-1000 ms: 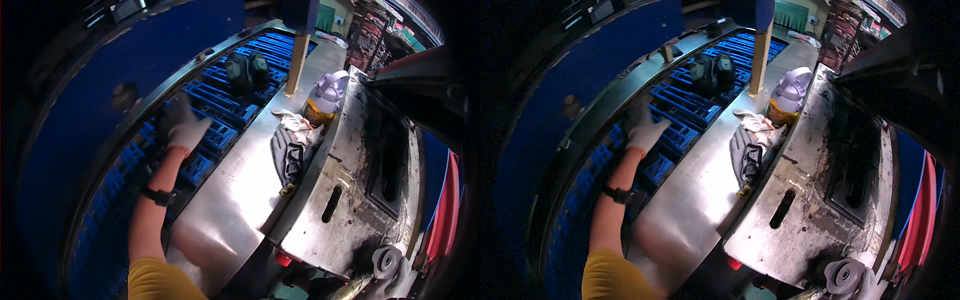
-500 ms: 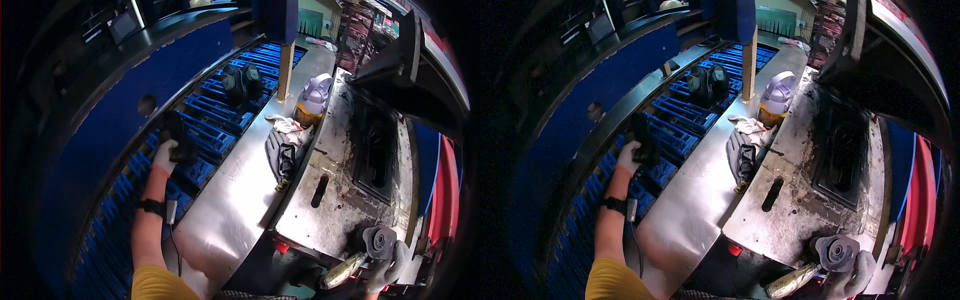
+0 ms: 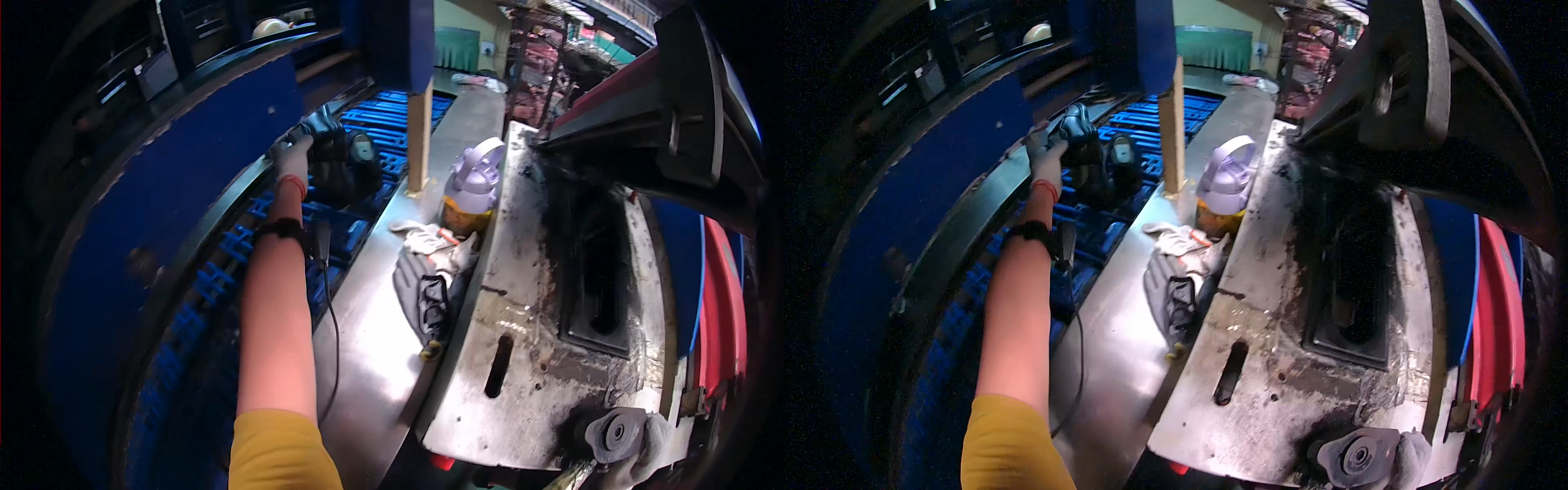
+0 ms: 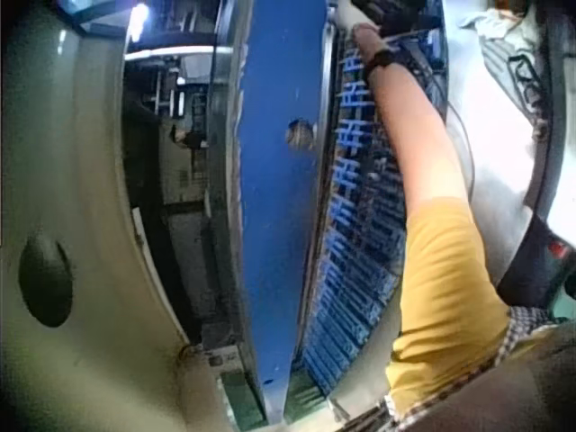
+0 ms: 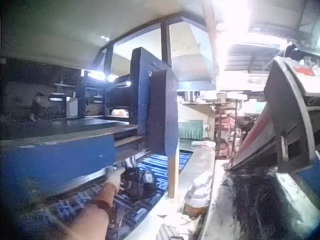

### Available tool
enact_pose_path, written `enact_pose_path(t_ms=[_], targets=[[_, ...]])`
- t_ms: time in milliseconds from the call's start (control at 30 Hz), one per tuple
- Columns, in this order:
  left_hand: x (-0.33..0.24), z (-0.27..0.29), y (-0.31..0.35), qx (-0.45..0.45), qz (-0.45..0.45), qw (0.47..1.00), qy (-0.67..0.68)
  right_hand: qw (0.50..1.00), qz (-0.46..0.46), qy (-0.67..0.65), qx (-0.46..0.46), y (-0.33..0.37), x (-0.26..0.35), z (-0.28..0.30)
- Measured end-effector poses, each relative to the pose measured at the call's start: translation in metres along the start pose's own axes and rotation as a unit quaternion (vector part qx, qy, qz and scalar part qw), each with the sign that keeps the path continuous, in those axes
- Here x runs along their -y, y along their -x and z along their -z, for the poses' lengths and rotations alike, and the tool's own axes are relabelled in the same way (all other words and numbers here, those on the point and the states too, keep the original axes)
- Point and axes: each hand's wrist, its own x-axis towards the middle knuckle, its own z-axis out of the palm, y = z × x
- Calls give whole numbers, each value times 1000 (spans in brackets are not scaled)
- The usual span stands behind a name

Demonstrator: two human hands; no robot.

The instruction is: Operating a sole attaching press in a shoe factory to bond soles to lasted uppers.

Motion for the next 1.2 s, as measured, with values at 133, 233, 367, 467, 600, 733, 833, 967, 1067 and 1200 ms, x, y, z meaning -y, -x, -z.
enact_pose_path(t_ms=[133,233,367,467,600,733,833,967,1067,1200], targets=[[14,-58,20,184,-50,836,-514,996,75,50,-14,-1,-6,5],[22,-67,48,256,-93,713,-646,996,38,81,31,11,-14,12],[12,-64,79,314,-170,731,-582,1000,-9,17,-4,17,-25,5],[-18,-50,122,411,-170,756,-480,998,57,1,-25,5,-18,-3],[-98,-6,201,489,-129,796,-332,992,85,90,0,-22,10,-3],[-219,17,277,523,-41,836,-159,994,95,45,-10,-39,25,2],[-299,30,335,576,-64,809,-99,993,105,2,-47,-43,23,6],[-355,43,411,585,-104,800,-84,991,92,-78,-51,-42,15,25],[-388,54,457,579,-157,793,-102,987,115,6,-111,-34,-15,86],[-435,43,506,628,-229,742,-45,940,28,269,-208,-21,-95,201]])
